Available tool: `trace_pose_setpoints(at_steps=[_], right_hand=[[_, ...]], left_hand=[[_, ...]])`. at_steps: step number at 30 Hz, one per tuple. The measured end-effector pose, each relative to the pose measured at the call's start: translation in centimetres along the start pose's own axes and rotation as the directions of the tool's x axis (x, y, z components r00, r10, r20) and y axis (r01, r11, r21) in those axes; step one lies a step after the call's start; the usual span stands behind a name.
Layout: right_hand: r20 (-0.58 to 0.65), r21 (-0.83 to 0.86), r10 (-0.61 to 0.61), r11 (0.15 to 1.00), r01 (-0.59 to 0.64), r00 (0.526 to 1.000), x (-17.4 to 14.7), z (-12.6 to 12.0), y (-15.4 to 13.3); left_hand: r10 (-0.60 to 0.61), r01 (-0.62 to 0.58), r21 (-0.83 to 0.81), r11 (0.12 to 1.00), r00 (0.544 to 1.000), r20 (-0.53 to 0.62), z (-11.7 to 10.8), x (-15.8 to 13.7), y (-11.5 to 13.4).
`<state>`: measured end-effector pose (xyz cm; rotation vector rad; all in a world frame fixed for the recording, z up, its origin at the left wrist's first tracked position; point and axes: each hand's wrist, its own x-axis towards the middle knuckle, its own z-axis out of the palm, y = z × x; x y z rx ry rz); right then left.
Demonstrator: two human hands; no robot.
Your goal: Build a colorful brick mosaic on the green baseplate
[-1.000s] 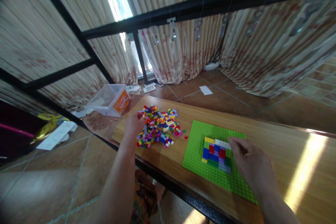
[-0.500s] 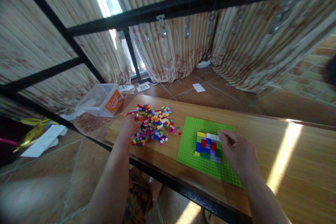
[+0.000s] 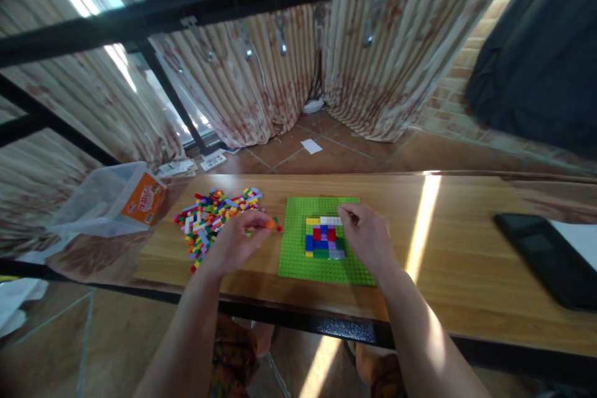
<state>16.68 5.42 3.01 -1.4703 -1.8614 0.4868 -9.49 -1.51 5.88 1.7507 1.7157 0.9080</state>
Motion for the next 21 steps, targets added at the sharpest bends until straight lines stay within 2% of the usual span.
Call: trace_pose_setpoints(at_steps=[2,6,9,14,21], right_hand=[[-0.006,0.012,-0.003,1.000,0.003,1.000,0.0,0.0,0.1],[-0.019,0.018,-0.002,1.000,0.003,1.000,0.0,-0.3,0.2],[-0.015,0.021,-0.008,1.000,0.008,1.000,0.0,-0.5,0.3],[-0.013,0.015,-0.006,1.000,0.007,1.000,-0.1,-0.8,0.4],[-0.020,0.009,-0.030,0.999,0.030,0.999,-0.2,-1.1,0.6]], left_hand=[[0.094,-0.093,-0.020,0.995,0.993,0.070,2.7,0.1,1.6],[0.196,-0.213,0.113,0.970,0.969,0.150,5.9,0.0,3.2],[0.234,-0.265,0.198,0.944,0.958,0.166,6.9,0.0,3.7],[0.220,-0.241,0.333,0.911,0.970,0.099,8.0,0.2,4.2],[0.222,-0.234,0.475,0.848,0.972,0.083,9.4,0.4,4.8]])
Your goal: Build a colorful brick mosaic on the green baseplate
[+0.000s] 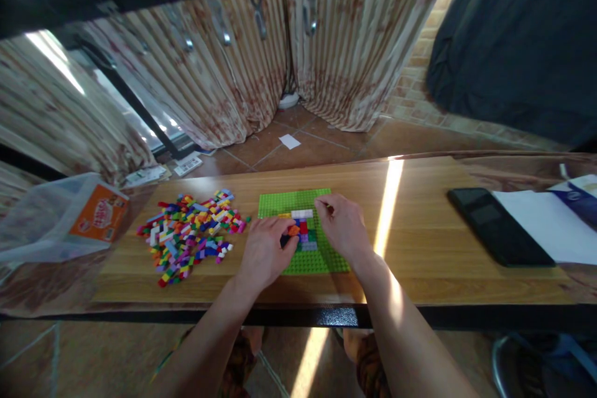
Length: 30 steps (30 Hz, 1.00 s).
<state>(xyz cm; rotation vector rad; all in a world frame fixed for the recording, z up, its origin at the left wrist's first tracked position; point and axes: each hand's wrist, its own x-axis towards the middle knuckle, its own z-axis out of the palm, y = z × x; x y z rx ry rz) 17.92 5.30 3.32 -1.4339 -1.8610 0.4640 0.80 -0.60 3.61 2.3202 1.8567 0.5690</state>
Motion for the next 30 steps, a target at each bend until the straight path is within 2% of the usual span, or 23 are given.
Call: trace_pose_setpoints(at_steps=[20,26,30], right_hand=[[0.024,-0.006,-0.002,1.000,0.002,1.000,-0.1,-0.1,0.2],[0.020,0.044,0.024,0.999,-0.025,1.000,-0.1,0.1,0.2],[0.077,0.107,0.120,0.986,-0.128,0.990,-0.3,0.9,0.8]], left_hand=[[-0.132,0.134,0.043,0.990,0.990,-0.048,0.5,-0.3,0.6],[-0.180,0.177,-0.094,0.980,0.983,-0.027,-0.2,-0.3,0.1],[-0.278,0.259,-0.245,0.934,0.959,-0.046,-0.3,0.1,-0.6]])
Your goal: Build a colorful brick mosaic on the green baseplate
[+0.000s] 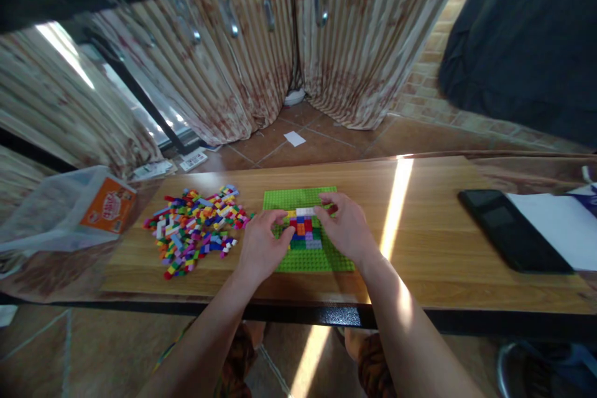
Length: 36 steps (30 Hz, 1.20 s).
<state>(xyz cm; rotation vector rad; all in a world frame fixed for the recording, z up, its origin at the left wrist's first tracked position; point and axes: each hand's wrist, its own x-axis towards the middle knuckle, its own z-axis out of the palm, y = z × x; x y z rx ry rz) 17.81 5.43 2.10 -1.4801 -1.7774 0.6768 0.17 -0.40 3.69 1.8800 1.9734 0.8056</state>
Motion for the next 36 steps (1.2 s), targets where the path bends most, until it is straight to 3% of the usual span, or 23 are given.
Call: trace_pose_setpoints(at_steps=[4,10,15,28,36], right_hand=[[0.049,-0.015,0.059,0.998,-0.058,0.997,-0.6,1.1,0.8],[0.064,-0.064,0.081,0.995,-0.077,0.995,-1.1,2.2,1.0],[0.054,-0.085,0.048,0.995,-0.043,0.997,-0.9,2.7,1.2],[0.054,-0.065,0.140,0.989,-0.136,0.989,-0.7,3.0,1.0],[0.021,-0.049,0.118,0.992,-0.117,0.993,-0.8,3.3,1.4]], left_hand=[[-0.104,0.102,-0.071,0.992,0.994,-0.017,0.5,0.3,-0.3],[-0.213,0.219,-0.108,0.970,0.975,0.069,1.0,0.4,0.1],[-0.229,0.236,-0.099,0.967,0.971,0.071,1.1,0.6,0.2],[-0.297,0.302,-0.106,0.947,0.953,0.068,1.3,0.7,0.4],[-0.286,0.291,-0.104,0.951,0.956,0.059,1.3,0.6,0.5]])
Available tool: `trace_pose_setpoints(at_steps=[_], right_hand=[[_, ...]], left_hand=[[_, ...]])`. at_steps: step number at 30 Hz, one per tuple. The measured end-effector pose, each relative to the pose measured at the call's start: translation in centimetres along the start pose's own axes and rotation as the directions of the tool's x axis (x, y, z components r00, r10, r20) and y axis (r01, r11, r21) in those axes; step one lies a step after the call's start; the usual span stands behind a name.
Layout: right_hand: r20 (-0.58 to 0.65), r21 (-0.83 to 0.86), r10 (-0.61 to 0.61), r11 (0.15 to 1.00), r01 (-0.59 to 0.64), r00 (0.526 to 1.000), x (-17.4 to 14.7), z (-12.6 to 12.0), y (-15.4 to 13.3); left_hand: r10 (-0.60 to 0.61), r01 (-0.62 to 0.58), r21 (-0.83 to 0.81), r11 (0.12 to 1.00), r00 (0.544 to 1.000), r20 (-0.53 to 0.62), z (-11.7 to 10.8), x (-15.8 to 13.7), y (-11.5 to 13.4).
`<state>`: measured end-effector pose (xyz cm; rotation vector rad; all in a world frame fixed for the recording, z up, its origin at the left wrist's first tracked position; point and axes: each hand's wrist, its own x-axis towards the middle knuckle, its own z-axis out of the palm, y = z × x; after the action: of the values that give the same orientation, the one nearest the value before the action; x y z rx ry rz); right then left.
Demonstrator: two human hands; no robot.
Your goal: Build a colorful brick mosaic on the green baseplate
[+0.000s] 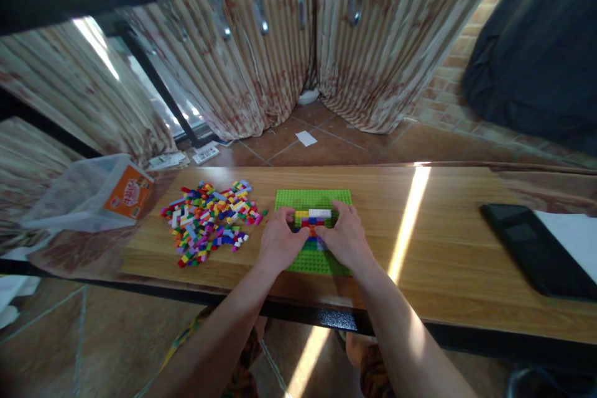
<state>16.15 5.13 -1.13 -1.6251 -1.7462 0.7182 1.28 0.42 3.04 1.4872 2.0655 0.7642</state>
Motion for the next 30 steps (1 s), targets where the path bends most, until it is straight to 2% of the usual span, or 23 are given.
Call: trace_pose_setpoints(at_steps=[5,12,15,20,30], right_hand=[[0.051,-0.021,-0.022,1.000,0.023,0.998,-0.3,-0.7,-0.1],[0.027,0.179,0.008,0.984,-0.013,1.000,0.4,-1.0,0.8],[0.029,0.198,0.042,0.979,-0.047,0.999,0.7,-1.1,0.9],[0.058,0.139,0.089,0.986,-0.096,0.994,0.7,-1.4,0.6],[0.081,-0.054,0.098,0.994,-0.093,0.992,0.8,-1.9,0.6]], left_hand=[[0.036,-0.036,0.017,0.999,0.999,0.003,0.0,-0.1,-0.4],[0.035,-0.032,-0.040,0.999,0.997,0.067,-0.6,0.1,-0.5],[0.031,-0.029,-0.035,0.999,0.997,0.067,-0.6,0.0,-0.3],[0.021,-0.023,0.031,0.999,0.998,0.059,-0.2,-0.5,0.1],[0.022,-0.022,0.020,1.000,1.000,0.014,0.3,-1.0,0.0]])
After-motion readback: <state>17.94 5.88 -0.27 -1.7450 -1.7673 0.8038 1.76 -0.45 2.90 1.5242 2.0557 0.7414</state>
